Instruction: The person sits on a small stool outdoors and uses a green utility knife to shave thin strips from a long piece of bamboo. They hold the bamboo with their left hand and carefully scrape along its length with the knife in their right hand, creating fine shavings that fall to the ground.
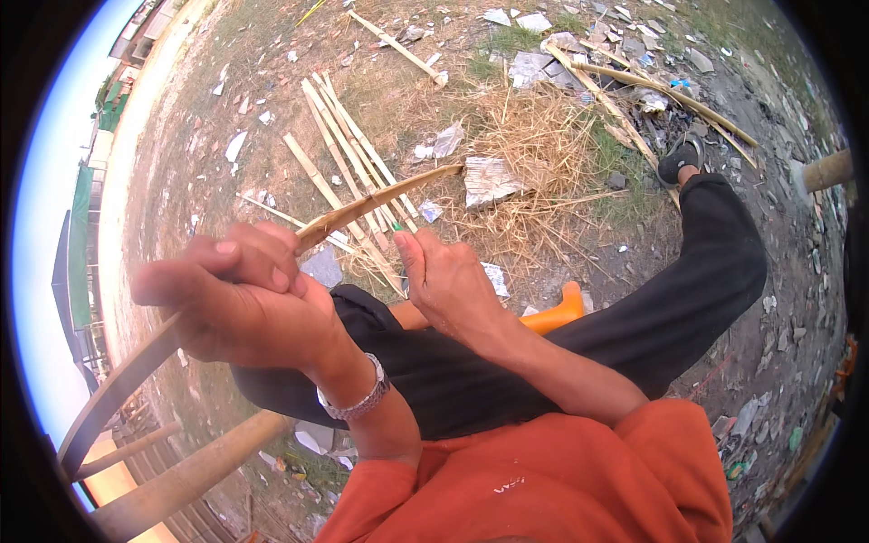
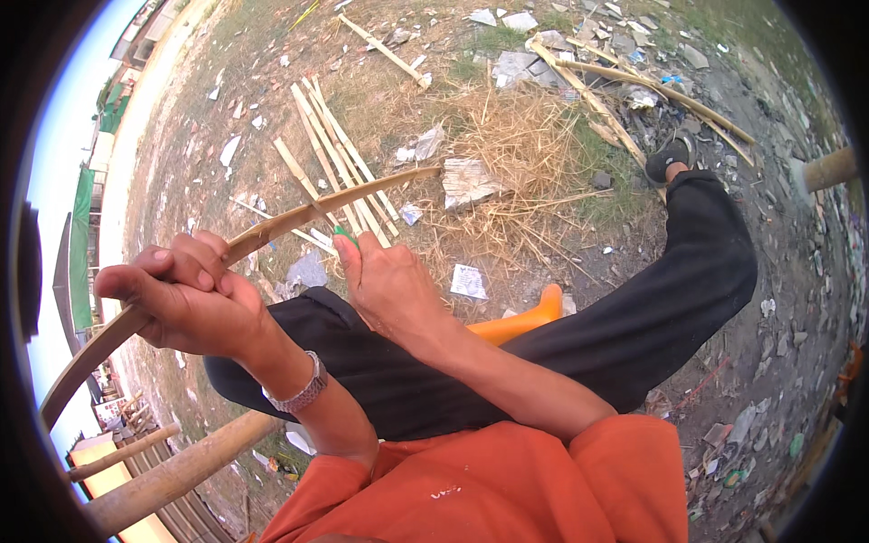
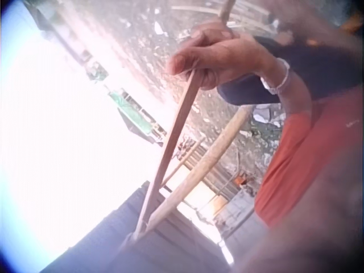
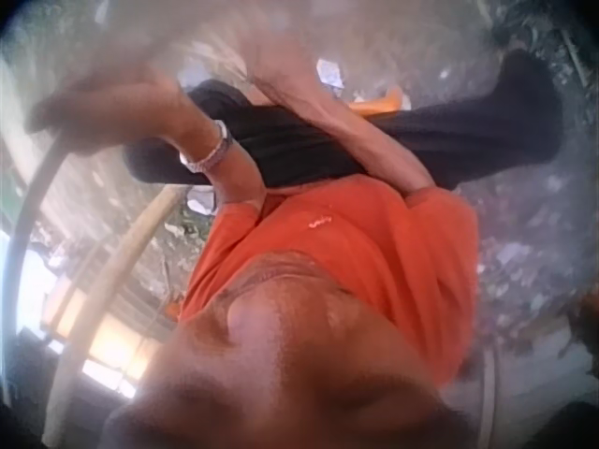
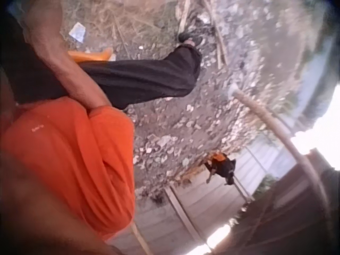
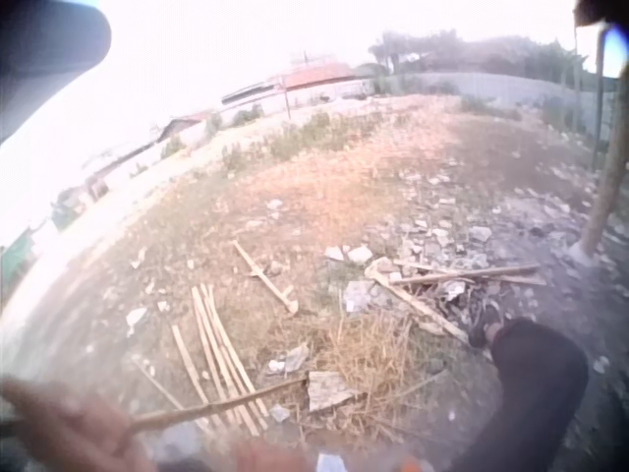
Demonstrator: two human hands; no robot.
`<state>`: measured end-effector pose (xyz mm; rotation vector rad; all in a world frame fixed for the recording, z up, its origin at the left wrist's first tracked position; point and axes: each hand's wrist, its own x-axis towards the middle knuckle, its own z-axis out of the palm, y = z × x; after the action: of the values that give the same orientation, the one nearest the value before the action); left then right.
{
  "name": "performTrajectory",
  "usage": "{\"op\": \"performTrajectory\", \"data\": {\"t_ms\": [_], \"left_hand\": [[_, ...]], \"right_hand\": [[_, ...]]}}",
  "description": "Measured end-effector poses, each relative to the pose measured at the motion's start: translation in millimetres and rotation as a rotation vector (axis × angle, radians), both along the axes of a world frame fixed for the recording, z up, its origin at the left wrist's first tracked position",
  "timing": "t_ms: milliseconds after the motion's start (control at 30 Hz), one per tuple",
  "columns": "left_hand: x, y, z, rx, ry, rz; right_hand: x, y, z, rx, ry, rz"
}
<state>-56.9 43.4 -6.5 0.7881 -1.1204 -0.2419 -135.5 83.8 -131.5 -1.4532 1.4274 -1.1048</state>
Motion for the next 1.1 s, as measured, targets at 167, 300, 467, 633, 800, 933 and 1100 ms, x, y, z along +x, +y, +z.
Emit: {"op": "performTrajectory", "data": {"t_ms": [167,300,467,633,800,933,1100], "left_hand": [[2,4,-4,-0.005,-0.009,-0.018],[5,3,-2,0.007,-0.003,-0.021],[5,3,-5,-0.004,-0.008,-0.088],[2,4,-4,-0.006,-0.006,-0.067],[2,5,-2,0.003,-0.021,-0.094],[3,5,-6,-0.01,-0.029,-0.073],[5,3,-3,0.008,-0.015,-0.032]], "right_hand": [[2,1,0,-0.031,0.035,0.011],[2,3,-7,0.001,0.066,-0.007],[-2,-1,-16,0.024,0.099,-0.031],[-7,-3,-13,0.058,0.144,-0.025],[-14,-13,-69,0.098,0.19,-0.112],[-5,-7,-20,0.07,0.011,0.004],[-7,-2,13,0.037,-0.118,0.067]]}}
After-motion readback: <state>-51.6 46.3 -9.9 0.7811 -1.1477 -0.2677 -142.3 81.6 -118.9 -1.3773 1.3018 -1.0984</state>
